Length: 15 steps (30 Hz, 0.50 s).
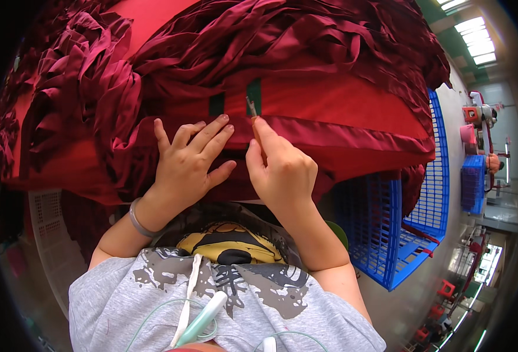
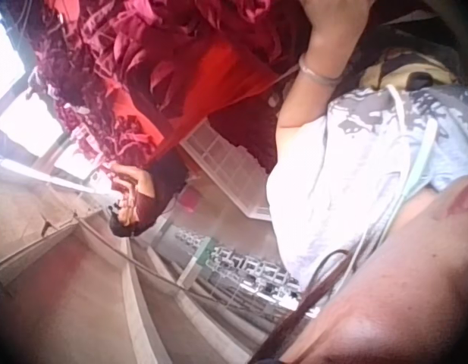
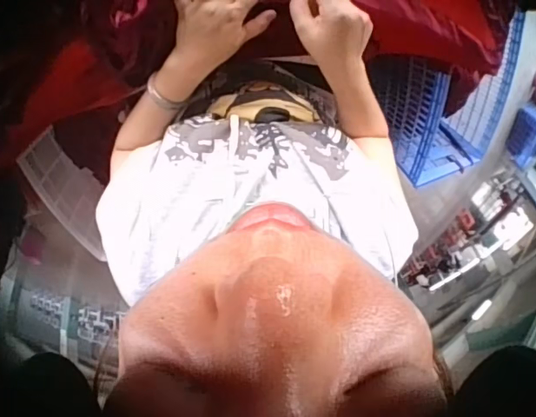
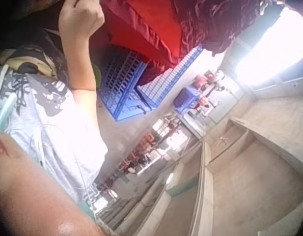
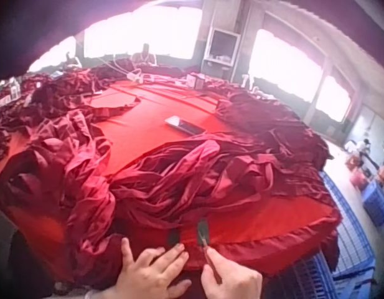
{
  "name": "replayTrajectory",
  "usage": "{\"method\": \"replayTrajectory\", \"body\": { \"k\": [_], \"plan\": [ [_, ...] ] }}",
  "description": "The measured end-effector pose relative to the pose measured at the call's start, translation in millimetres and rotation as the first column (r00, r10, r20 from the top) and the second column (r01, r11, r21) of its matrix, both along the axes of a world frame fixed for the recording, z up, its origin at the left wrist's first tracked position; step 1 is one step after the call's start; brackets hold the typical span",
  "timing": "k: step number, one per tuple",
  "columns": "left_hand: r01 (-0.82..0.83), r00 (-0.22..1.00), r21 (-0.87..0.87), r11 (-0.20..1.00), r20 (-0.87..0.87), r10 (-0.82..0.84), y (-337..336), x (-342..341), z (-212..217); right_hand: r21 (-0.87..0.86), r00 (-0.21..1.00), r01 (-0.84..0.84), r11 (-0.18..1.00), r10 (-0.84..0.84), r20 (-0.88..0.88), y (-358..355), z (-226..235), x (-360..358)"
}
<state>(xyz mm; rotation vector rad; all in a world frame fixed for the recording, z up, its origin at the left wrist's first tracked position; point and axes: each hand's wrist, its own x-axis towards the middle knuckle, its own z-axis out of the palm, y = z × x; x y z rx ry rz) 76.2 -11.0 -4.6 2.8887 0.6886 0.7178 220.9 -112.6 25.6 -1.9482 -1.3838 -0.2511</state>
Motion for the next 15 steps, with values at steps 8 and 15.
{"method": "replayTrajectory", "body": {
  "k": [8, 15],
  "plan": [
    [-0.003, 1.000, 0.003, 1.000, 0.003, 0.003, 1.5, 1.6, 0.7, -0.209, 0.997, -0.059, 0.976, 0.068, 0.036, -8.0, -0.5, -8.2],
    [0.000, 1.000, -0.017, 1.000, -0.016, 0.000, -1.3, 0.8, 1.3, -0.031, 0.984, 0.101, 0.994, -0.104, -0.141, 4.4, 2.9, 2.0]
  ]
}}
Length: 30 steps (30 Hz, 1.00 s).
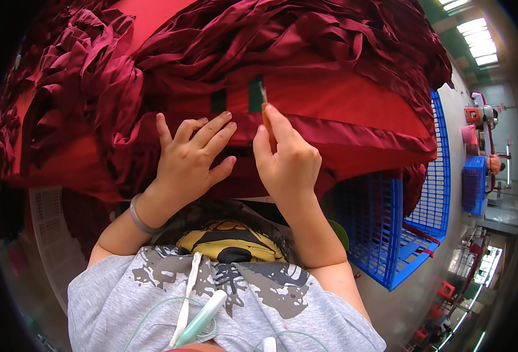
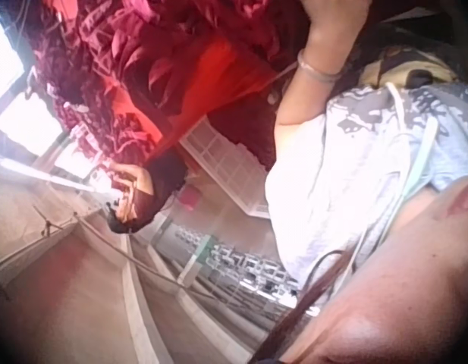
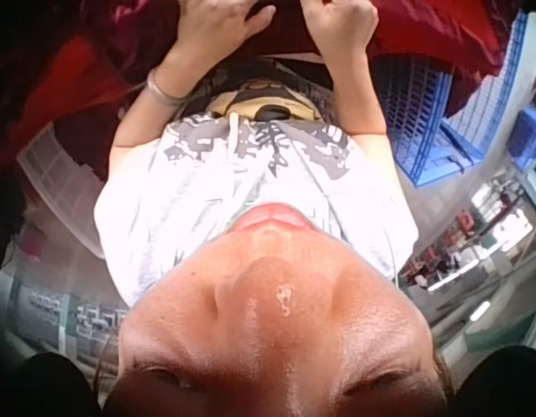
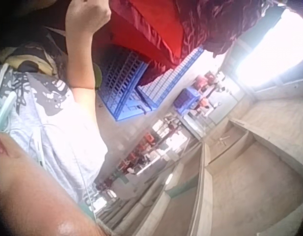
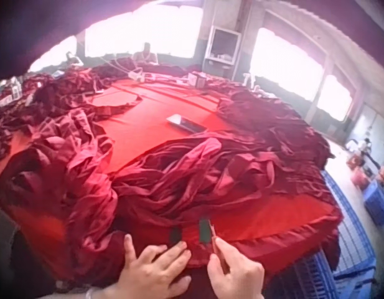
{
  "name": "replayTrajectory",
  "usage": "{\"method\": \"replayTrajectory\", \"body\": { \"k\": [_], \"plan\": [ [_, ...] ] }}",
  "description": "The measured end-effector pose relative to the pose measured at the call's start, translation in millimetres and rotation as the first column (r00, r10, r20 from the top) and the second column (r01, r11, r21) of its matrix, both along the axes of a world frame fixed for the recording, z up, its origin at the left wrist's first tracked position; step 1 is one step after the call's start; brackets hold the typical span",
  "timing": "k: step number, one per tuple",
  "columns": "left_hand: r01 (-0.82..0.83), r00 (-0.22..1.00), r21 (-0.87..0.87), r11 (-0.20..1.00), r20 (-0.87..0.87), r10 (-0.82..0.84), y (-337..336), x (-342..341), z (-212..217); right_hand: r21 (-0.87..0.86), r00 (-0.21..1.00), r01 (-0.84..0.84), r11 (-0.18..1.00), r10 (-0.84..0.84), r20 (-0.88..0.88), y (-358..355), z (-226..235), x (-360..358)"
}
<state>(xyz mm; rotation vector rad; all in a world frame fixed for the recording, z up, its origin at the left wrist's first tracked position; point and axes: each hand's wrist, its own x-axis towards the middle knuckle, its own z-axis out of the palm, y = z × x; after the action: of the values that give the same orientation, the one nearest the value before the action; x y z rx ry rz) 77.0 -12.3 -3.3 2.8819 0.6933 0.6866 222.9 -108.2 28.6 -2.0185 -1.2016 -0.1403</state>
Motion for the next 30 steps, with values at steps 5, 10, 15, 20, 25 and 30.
{"method": "replayTrajectory", "body": {
  "k": [5, 10, 15, 20, 25, 30],
  "plan": [
    [0.018, 0.999, -0.001, 1.000, 0.035, -0.018, 1.4, -2.0, -3.1, -0.165, 0.986, -0.151, 0.975, 0.160, 0.044, -18.8, 9.8, -10.1],
    [0.022, 0.999, 0.014, 1.000, 0.035, -0.023, 1.4, -0.2, -2.3, -0.160, 0.986, -0.131, 0.979, 0.145, 0.084, -10.0, -2.6, -8.9],
    [0.035, 0.999, -0.005, 0.999, 0.036, -0.035, 0.7, -1.0, -1.7, -0.072, 0.993, -0.102, 0.992, 0.097, -0.070, -15.7, -0.9, -4.8],
    [0.027, 0.999, -0.010, 1.000, 0.031, -0.027, 0.6, -1.0, -2.1, -0.252, 0.989, -0.126, 0.959, 0.140, 0.040, -18.2, 8.5, -10.1],
    [0.044, 0.999, -0.014, 0.999, 0.022, -0.043, 0.4, -2.4, -3.0, 0.143, 0.992, -0.112, 0.983, 0.102, 0.071, 3.4, -5.3, 3.6],
    [0.041, 0.999, -0.005, 0.999, 0.005, -0.041, 0.9, -5.4, -3.5, -0.011, 0.973, -0.228, 0.974, 0.227, -0.026, 19.5, 4.6, 20.7]
  ]
}}
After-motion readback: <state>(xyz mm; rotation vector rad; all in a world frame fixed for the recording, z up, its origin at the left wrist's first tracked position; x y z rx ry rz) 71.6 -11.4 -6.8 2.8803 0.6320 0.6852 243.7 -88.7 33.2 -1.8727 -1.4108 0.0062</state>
